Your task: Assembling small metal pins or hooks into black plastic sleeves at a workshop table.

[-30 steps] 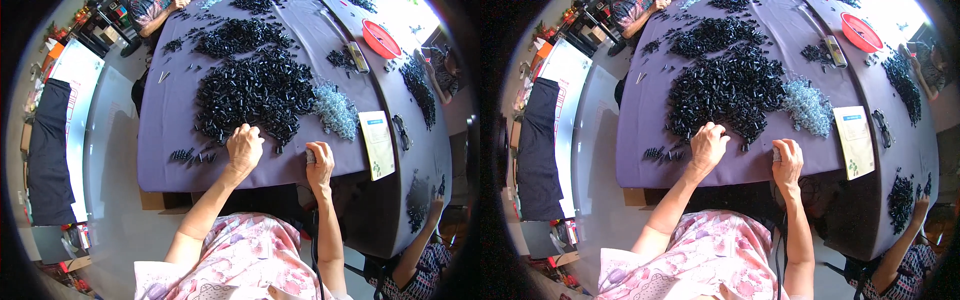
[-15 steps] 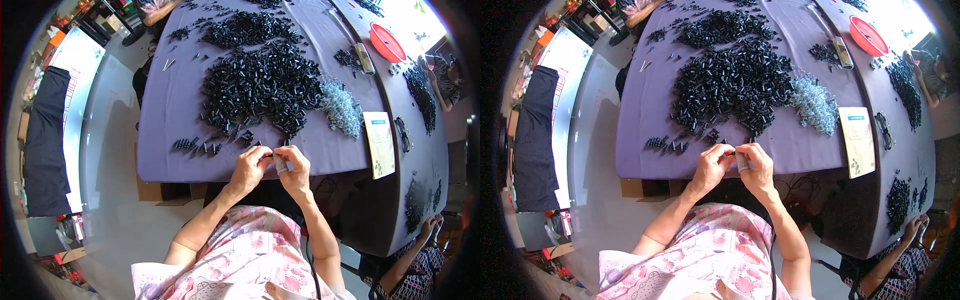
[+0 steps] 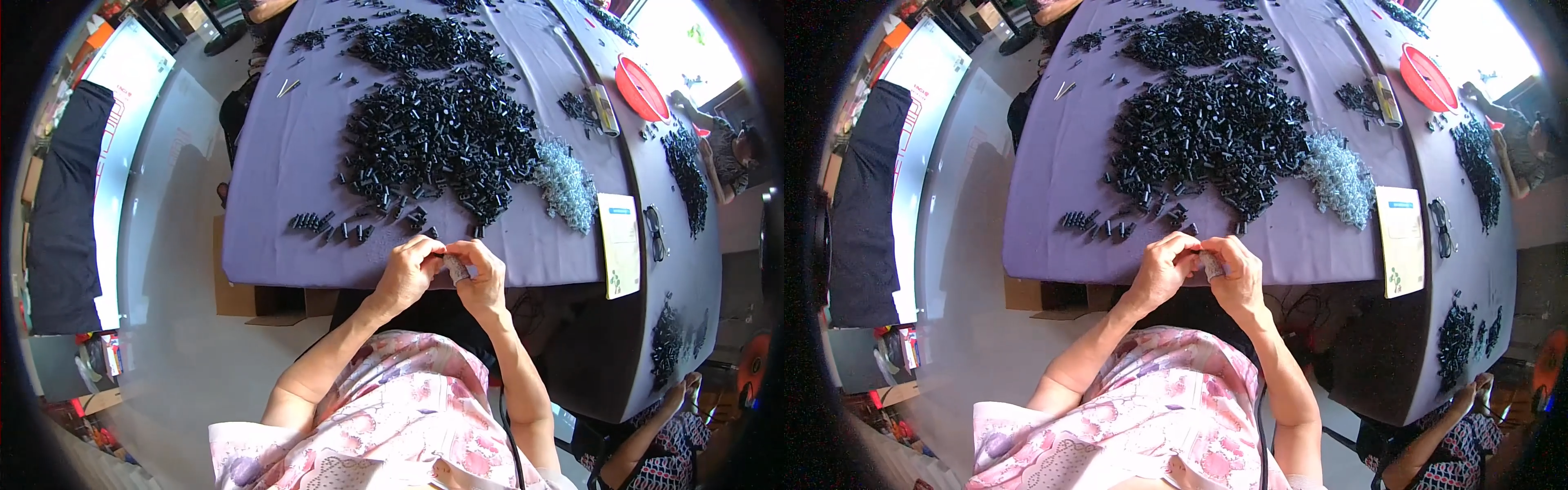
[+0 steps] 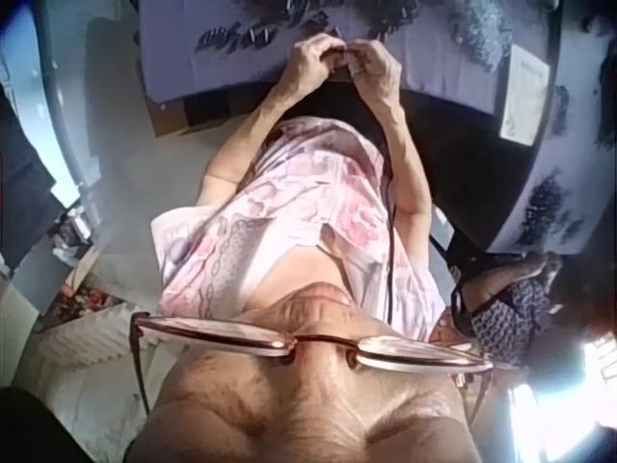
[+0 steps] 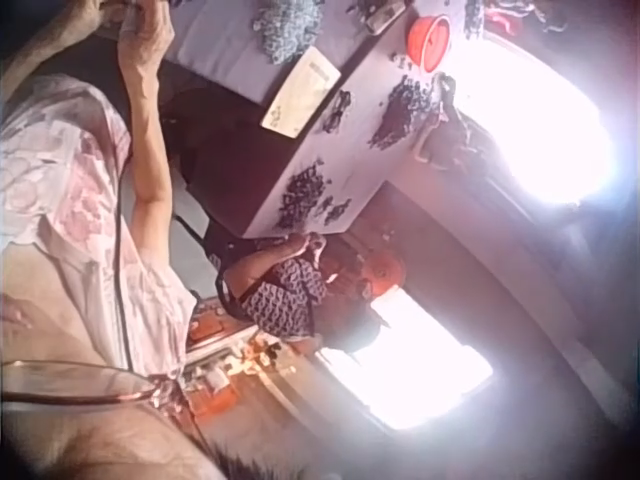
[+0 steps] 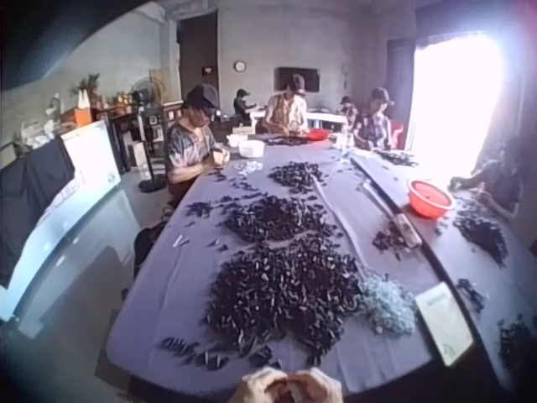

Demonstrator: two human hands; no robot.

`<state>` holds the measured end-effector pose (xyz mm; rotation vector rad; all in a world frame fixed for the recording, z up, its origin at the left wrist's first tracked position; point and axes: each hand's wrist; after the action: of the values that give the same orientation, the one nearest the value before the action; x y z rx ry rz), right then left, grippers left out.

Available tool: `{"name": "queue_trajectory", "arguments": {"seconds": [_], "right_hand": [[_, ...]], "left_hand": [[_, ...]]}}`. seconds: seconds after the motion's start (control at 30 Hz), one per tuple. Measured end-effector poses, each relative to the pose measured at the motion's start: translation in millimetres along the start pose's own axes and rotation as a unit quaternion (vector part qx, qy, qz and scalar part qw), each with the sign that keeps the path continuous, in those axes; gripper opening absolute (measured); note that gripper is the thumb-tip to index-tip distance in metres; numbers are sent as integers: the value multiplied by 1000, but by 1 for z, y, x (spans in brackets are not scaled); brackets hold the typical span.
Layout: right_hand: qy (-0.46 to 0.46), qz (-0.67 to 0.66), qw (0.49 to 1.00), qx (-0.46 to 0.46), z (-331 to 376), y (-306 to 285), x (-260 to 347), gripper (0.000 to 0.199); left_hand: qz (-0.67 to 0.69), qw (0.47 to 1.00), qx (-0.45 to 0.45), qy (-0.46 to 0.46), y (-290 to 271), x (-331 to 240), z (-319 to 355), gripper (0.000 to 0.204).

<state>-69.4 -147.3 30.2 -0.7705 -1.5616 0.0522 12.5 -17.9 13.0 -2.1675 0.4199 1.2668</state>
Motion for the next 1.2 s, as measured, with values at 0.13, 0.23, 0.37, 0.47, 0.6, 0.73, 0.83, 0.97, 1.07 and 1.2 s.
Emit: {"name": "queue_trajectory", "arguments": {"seconds": [0.13, 0.23, 0.37, 0.47, 0.6, 0.73, 0.83, 0.97, 1.07, 1.2], "right_hand": [[42, -61, 997, -19, 2, 5, -1, 37], [16, -34, 999, -11, -1, 8, 1, 30], [-34, -41, 999, -10, 0, 20, 10, 41], [-63, -38, 997, 20, -3, 22, 10, 46], [-73, 67, 995, -8, -36, 10, 10, 32], [-97, 253, 962, -24, -72, 9, -2, 34], [-98, 303, 948, -11, -84, 14, -6, 35], [-104, 359, 928, 3, -94, 20, -11, 26], [-107, 381, 918, 17, -102, 21, -10, 18], [-112, 364, 924, 12, -99, 15, -7, 13]], "left_hand": [[39, 999, -6, -20, -5, -2, 1, 17], [45, 998, -24, -22, -9, -2, -1, 18], [90, 992, -33, -88, -15, 0, 1, 14], [122, 986, -60, -100, -18, 9, 4, 12], [134, 984, -67, -102, -23, 17, 7, 13], [153, 977, -63, -132, -25, 11, 2, 14], [149, 978, -66, -127, -26, 9, 2, 13], [159, 977, -63, -127, -28, 7, -1, 13], [169, 974, -64, -138, -27, 11, 1, 14], [176, 971, -61, -149, -27, 9, 0, 14]]}}
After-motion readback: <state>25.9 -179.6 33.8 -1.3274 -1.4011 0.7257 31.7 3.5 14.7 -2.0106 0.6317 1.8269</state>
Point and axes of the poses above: each hand's wrist, its own z-axis away from the middle knuckle, its own y-axis out of the palm, x = y × z, and after that the axes turned 8 degrees about y, right-handed
